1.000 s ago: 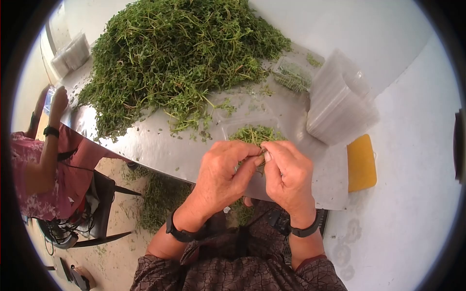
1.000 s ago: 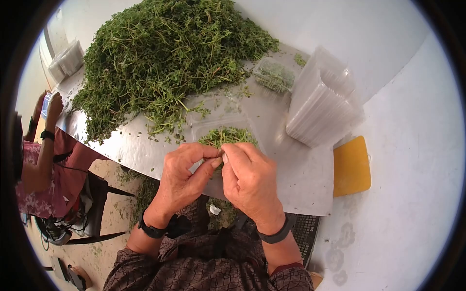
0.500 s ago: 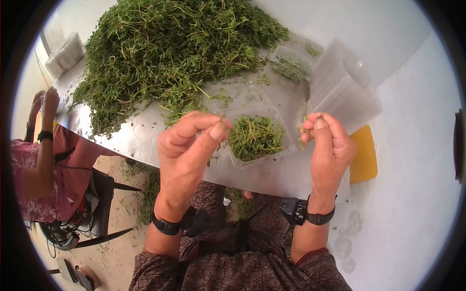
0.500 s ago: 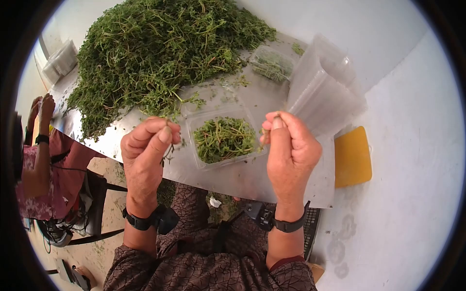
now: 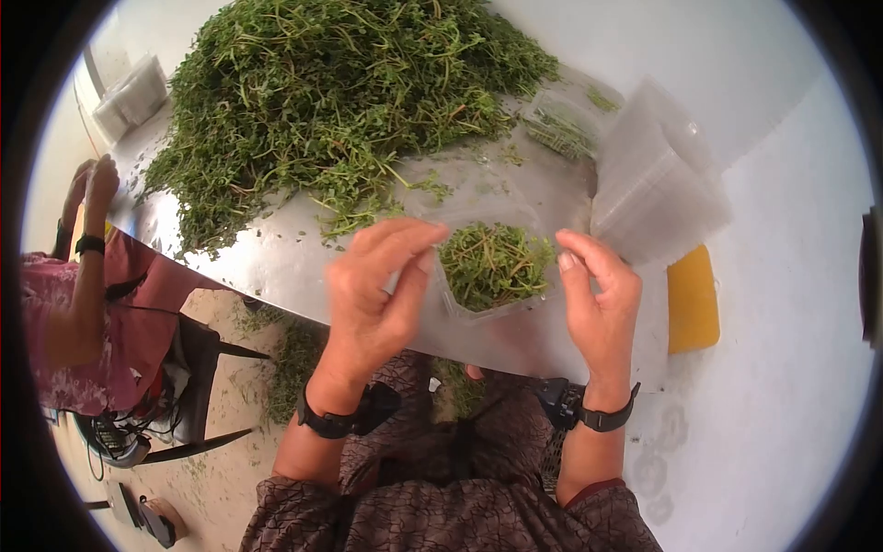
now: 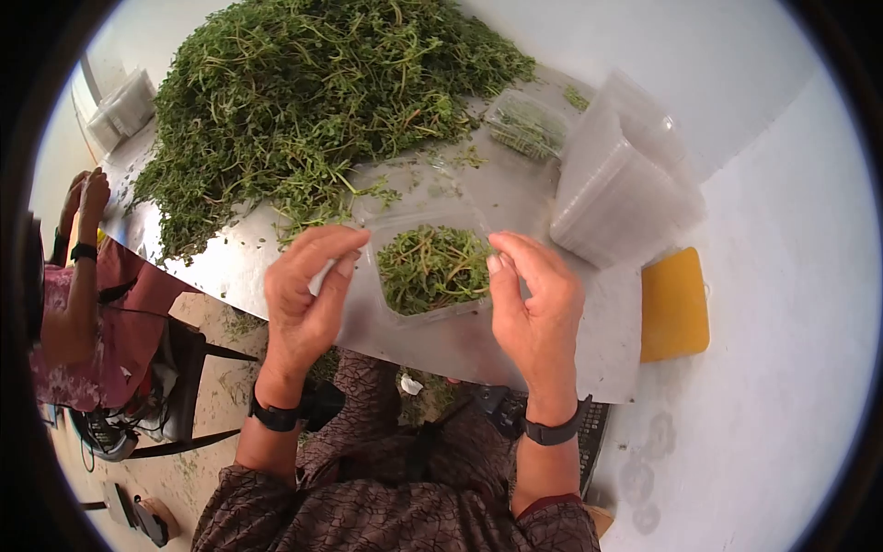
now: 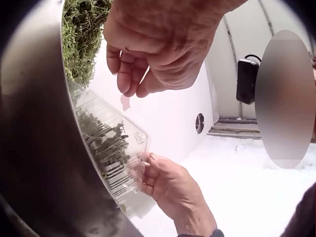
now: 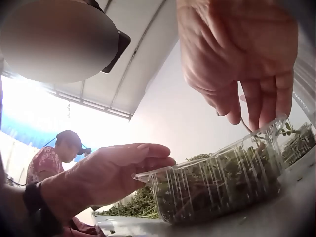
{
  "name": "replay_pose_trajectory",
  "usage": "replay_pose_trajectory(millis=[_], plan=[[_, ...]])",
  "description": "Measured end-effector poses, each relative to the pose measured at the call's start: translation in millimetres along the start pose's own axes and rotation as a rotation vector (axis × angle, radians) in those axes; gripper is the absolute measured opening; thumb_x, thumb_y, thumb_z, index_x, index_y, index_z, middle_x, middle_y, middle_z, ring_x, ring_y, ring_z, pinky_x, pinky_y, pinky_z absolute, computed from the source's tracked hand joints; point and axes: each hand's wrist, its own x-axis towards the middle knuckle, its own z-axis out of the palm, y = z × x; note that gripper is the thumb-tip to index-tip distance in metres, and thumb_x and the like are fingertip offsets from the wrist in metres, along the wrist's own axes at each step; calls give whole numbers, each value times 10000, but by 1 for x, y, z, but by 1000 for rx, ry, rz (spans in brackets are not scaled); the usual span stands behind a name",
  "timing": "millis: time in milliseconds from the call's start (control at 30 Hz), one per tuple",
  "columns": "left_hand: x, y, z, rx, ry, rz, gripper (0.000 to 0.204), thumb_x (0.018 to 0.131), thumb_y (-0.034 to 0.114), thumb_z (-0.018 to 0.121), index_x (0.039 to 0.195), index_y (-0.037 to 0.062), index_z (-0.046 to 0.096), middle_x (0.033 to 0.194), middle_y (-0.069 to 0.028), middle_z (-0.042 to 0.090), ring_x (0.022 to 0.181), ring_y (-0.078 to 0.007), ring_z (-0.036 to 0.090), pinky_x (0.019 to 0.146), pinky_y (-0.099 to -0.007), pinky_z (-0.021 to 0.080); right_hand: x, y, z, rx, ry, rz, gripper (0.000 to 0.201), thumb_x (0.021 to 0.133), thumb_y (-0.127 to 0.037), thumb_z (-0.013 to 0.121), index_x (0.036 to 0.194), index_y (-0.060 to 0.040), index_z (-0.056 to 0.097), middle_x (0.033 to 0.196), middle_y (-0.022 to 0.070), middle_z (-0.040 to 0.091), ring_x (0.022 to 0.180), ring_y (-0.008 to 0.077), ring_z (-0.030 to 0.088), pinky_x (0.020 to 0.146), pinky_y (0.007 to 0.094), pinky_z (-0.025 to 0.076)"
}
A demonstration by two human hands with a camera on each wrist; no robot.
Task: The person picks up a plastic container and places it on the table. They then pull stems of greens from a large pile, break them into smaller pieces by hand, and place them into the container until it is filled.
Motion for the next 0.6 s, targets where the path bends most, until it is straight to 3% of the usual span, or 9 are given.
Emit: replay_pose_trajectory(millis=[133, 200, 233, 300, 433, 533, 600], plan=[[0, 3, 6, 69, -118, 137, 226, 812, 31, 619, 1033, 10, 661, 1003, -140, 651, 984, -312, 605, 925, -412, 446, -3, -6, 3, -117, -48, -54, 204, 817, -9, 613, 1015, 10, 655, 962, 163, 678, 837, 307, 640, 744, 354, 502], [-2, 2, 13, 218, -250, 246, 277, 871, 156, 582, 1089, -4, 640, 1066, -151, 647, 1067, -317, 571, 1040, -476, 360, -3, -7, 6, -121, -100, -59, 223, 815, -22, 621, 1035, 5, 646, 952, 161, 675, 841, 312, 637, 780, 373, 498], [-3, 0, 16, 240, -238, 238, 277, 871, 156, 582, 1089, -4, 640, 1066, -151, 647, 1067, -317, 571, 1040, -476, 360, -3, -8, 7, -153, -139, -49, 244, 814, -35, 630, 1056, -1, 637, 942, 159, 672, 845, 316, 634, 816, 393, 494], [-5, -5, 21, 254, -373, 229, 327, 897, 230, 566, 1114, -9, 623, 1103, -156, 635, 1093, -323, 558, 1100, -527, 273, -3, -10, 11, -216, -209, -121, 270, 812, -52, 638, 1077, -2, 624, 934, 157, 669, 854, 319, 631, 869, 423, 471], [-7, -9, 20, 212, -374, 204, 338, 909, 253, 552, 1110, -10, 622, 1119, -161, 627, 1109, -320, 553, 1108, -531, 262, -4, -7, 16, -295, -278, -185, 321, 813, -99, 652, 1112, 6, 597, 918, 151, 661, 869, 321, 624, 989, 497, 387], [-4, -10, 14, 140, -345, 224, 315, 908, 236, 559, 1096, -7, 626, 1119, -157, 627, 1119, -316, 553, 1107, -530, 265, -4, -11, 13, -354, -339, -192, 299, 832, -116, 640, 1095, 21, 602, 948, 158, 663, 902, 323, 622, 1011, 490, 369], [-1, -13, 3, 146, -202, 246, 271, 861, 147, 603, 1085, -2, 629, 1117, -158, 632, 1129, -317, 550, 1105, -525, 272, -5, -8, 11, -327, -320, -212, 285, 846, -131, 629, 1086, 23, 608, 979, 161, 664, 939, 324, 618, 1019, 491, 362]])
